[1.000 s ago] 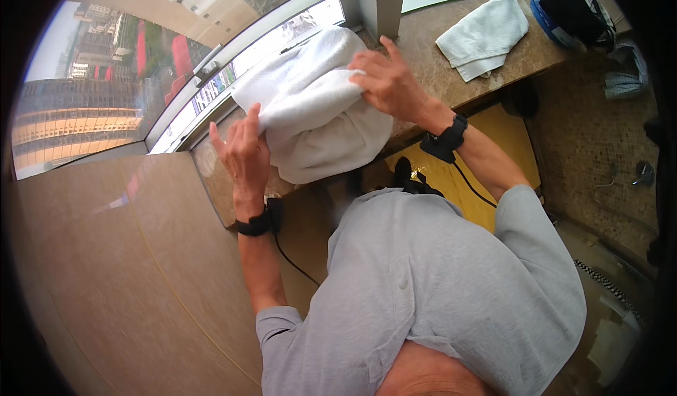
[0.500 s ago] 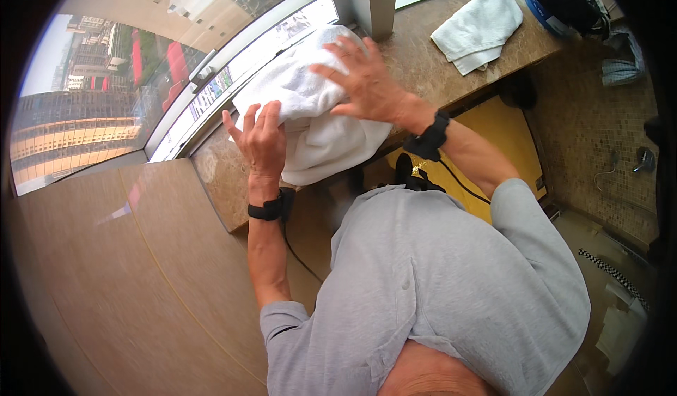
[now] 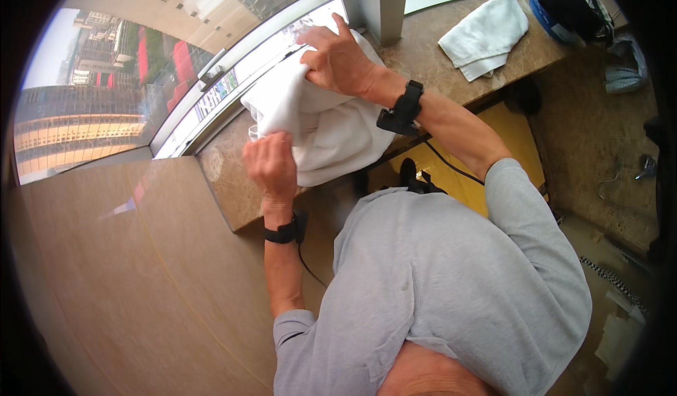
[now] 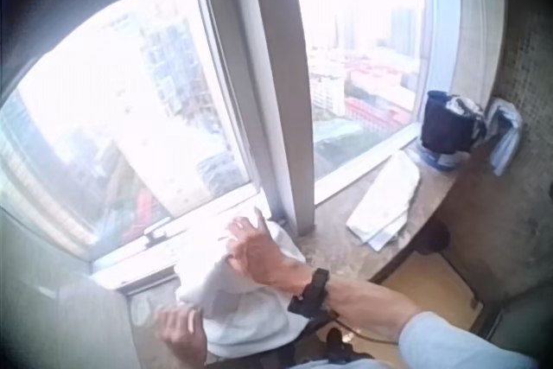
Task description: The person folds a white towel on a bathroom countertop, smoothing and aligning the edges before placing it into a cabinet. The person then retrieves another white towel and repeats the folding process.
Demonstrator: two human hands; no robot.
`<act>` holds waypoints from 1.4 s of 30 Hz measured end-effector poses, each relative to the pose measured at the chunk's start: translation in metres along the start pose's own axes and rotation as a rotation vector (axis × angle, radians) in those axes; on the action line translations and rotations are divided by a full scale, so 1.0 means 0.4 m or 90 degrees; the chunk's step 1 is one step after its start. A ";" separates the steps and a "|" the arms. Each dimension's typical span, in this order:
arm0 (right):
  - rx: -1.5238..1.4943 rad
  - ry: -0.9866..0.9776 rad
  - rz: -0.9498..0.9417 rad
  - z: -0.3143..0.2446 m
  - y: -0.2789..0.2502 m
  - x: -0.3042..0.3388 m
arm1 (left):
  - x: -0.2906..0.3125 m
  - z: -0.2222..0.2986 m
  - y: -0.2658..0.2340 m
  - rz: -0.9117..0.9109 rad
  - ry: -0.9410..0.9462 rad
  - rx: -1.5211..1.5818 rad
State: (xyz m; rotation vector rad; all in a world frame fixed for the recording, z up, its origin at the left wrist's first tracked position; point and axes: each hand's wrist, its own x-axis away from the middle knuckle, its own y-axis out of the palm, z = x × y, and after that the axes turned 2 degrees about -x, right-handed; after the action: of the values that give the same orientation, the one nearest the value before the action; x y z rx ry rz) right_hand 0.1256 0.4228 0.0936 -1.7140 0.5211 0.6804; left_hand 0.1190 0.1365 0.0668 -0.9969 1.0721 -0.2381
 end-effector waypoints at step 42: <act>0.165 -0.044 -0.182 0.015 0.011 0.002 | -0.059 -0.077 0.139 -0.099 -0.062 -0.057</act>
State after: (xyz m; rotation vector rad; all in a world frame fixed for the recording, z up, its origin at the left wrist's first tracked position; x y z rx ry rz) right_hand 0.1221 0.4275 0.0889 -1.4790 0.2938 0.4437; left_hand 0.0660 0.1649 0.0349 -1.1627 0.9240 -0.2663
